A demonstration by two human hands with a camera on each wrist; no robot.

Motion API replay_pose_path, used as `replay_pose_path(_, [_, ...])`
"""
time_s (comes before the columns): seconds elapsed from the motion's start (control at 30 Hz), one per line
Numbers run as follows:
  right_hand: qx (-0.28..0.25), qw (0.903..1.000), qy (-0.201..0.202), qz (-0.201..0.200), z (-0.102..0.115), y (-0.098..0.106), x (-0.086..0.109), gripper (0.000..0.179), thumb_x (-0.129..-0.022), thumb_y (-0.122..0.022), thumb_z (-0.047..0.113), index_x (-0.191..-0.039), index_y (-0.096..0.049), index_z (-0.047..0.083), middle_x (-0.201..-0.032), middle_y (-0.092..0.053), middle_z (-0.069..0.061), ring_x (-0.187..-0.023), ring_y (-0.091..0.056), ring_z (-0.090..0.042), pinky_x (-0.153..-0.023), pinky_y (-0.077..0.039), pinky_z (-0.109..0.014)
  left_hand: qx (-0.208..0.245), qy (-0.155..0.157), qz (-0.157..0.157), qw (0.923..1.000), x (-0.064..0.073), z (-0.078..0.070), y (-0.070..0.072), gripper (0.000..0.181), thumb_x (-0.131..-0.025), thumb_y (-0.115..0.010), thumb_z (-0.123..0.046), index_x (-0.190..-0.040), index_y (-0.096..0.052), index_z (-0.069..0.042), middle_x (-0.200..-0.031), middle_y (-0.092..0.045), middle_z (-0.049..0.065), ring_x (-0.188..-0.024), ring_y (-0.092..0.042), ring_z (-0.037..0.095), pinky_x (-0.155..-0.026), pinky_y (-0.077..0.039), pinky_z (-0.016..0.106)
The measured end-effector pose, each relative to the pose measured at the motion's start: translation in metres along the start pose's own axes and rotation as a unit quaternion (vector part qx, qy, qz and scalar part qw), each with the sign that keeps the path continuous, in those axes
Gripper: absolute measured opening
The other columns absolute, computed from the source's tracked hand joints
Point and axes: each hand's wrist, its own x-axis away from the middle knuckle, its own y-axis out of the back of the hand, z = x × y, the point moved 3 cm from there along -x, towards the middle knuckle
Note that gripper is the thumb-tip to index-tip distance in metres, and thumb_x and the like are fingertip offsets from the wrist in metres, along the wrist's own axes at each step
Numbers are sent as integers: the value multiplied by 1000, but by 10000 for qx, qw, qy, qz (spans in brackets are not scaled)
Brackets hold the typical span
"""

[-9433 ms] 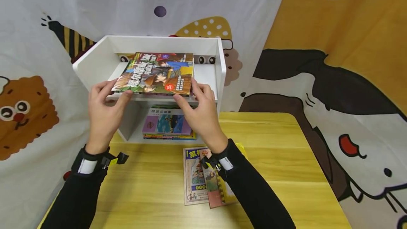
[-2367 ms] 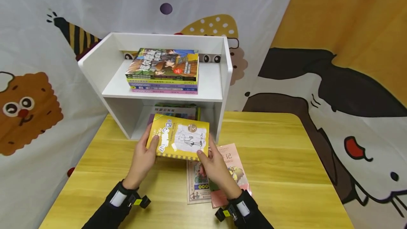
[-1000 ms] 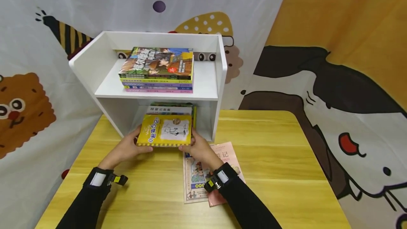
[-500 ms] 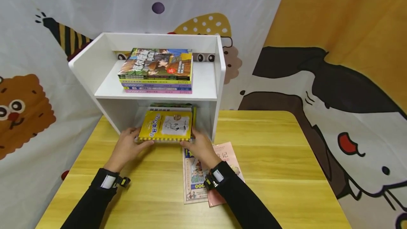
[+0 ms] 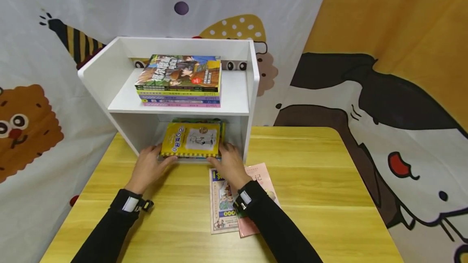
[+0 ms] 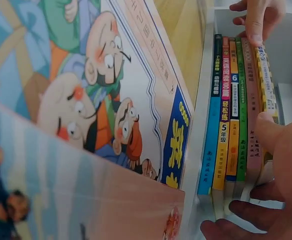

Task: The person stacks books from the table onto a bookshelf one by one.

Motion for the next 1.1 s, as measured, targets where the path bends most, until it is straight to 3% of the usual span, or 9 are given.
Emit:
replay_pose_path(0.3, [-19,9999,-157,23,-3,-4,-7,79,-89,-62,55,-151,-36,13,-144,-43,-14,-127,-43,-34,-103,-37,-46,-111,-176,-340,9992,-7,-1,-4,57,-80,-77,-48,-107,-66,1,-95,-63,19,-90,-57,37,-81,-43,52])
replay_pose_path(0.5, [59,10000,-35,-71,-3,-6,-13,77,-90,-61,56,-149,-39,11,-140,-46,-14,-124,-46,-31,-102,-39,-44,-195,-74,-415,9989,-9,-1,-3,57,-80,-77,-48,-102,-65,3,-86,-61,16,-80,-56,35,-74,-43,48])
replay_pose_path(0.8, [10,9998,-15,-176,0,-4,-16,76,-89,-64,52,-148,-41,10,-139,-47,-16,-122,-47,-32,-100,-41,-45,-279,-53,-507,9983,-10,-2,-5,60,-80,-77,-48,-102,-64,6,-85,-60,19,-82,-57,39,-78,-44,50])
replay_pose_path(1.1, [-94,9995,-54,-295,-4,-7,-20,70,-89,-65,51,-143,-47,10,-133,-51,-14,-117,-49,-28,-95,-43,-43,-229,26,-501,9985,-14,-2,-6,61,-79,-77,-49,-103,-65,6,-84,-60,18,-81,-58,38,-72,-45,49])
